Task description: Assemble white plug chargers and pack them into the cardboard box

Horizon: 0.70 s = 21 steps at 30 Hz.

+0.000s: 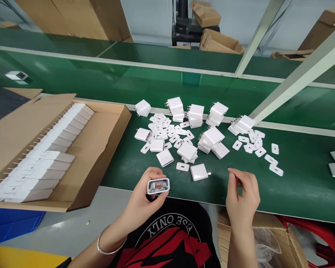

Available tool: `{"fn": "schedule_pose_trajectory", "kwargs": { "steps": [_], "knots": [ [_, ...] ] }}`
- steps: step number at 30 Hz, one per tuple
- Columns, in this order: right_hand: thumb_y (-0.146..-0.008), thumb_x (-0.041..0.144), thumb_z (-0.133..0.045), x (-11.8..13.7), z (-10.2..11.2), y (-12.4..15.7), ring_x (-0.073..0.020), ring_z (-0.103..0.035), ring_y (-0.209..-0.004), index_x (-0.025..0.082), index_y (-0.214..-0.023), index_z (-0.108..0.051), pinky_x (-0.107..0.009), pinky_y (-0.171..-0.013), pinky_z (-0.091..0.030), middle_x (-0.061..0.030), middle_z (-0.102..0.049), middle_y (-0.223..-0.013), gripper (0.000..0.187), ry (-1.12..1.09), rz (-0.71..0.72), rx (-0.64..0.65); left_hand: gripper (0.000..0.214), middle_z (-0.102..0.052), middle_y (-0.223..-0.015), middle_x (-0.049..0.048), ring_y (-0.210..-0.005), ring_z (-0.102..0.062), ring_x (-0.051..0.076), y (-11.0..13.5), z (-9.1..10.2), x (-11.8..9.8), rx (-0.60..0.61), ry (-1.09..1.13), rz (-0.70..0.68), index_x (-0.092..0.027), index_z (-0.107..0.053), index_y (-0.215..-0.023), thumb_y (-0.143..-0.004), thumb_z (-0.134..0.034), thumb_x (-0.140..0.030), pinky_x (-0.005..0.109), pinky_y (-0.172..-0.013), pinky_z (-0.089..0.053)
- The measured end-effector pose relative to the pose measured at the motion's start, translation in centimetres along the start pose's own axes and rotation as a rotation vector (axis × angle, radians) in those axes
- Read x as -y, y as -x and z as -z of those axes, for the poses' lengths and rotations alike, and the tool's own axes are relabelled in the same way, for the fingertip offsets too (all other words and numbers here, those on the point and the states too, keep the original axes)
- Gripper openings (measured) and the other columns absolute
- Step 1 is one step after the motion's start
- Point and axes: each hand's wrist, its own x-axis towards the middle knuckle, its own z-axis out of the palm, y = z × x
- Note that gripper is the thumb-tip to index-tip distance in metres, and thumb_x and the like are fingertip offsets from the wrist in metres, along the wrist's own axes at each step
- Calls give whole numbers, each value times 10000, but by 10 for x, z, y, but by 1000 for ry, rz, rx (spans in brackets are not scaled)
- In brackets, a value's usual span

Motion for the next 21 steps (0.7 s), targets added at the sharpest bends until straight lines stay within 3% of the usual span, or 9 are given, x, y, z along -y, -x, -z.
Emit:
{"fn": "schedule_pose_trajectory", "kwargs": {
  "steps": [3, 6, 8, 10, 13, 15, 17, 21],
  "knots": [
    [-1071, 228, -565, -40, 13, 2, -213, -661, -868, 171, -1148, -800, -317, -667, -485, -107, -679, -1022, 253, 371, 146, 147, 223, -562, -1146, 40, -759, -563, 90, -1, -2, 7, 6, 60, 52, -248, -582, -1130, -958, -687, -154, 167, -570, -453],
    [-979, 106, -480, -65, 17, 3, -263, -662, -952, 153, -1294, -752, -355, -730, -525, -136, -702, -1132, 419, 496, 202, 259, 201, -555, -1135, 28, -693, -486, 70, -1, -2, 12, -1, 95, 71, -243, -586, -1129, -966, -678, -168, 175, -570, -435],
    [-922, 54, -450, -65, 17, 2, -285, -651, -1003, 144, -1402, -700, -390, -802, -545, -151, -695, -1238, 549, 513, 180, 277, 178, -550, -1150, 27, -671, -451, 63, 0, -1, 16, 4, 117, 79, -242, -590, -1148, -993, -666, -198, 188, -578, -429],
    [-921, 37, -441, -49, 13, 0, -298, -636, -1033, 139, -1442, -679, -417, -844, -544, -175, -661, -1298, 582, 495, 161, 238, 162, -548, -1172, 37, -701, -475, 75, 1, 0, 21, 7, 155, 72, -241, -601, -1178, -1030, -661, -267, 204, -607, -440],
    [-995, 60, -505, -4, 0, 3, -287, -625, -1064, 144, -1346, -709, -414, -892, -531, -169, -647, -1242, 414, 321, 197, 177, 211, -558, -1182, 52, -824, -551, 118, 5, 3, 28, -31, 225, 51, -236, -630, -1187, -1085, -618, -421, 236, -702, -469],
    [-1027, 81, -572, 27, -14, 10, -256, -607, -1022, 148, -1245, -723, -394, -901, -511, -131, -669, -1137, 273, 167, 290, 231, 300, -566, -1180, 49, -809, -541, 113, 8, 4, 33, -69, 262, 66, -237, -658, -1184, -1123, -528, -501, 247, -725, -459],
    [-1046, 142, -621, 49, -31, 17, -235, -544, -902, 145, -1225, -746, -374, -809, -463, -104, -654, -1003, 219, 154, 384, 335, 398, -567, -1176, 39, -728, -490, 91, 10, 6, 36, -92, 293, 101, -242, -684, -1185, -1144, -439, -554, 249, -689, -433],
    [-1054, 244, -666, 59, -56, 27, -256, -469, -856, 138, -1251, -791, -384, -733, -364, -106, -615, -909, 256, 321, 455, 409, 528, -564, -1144, 38, -679, -448, 91, 11, 9, 36, -135, 333, 137, -234, -718, -1160, -1132, -384, -642, 257, -628, -393]
  ]
}}
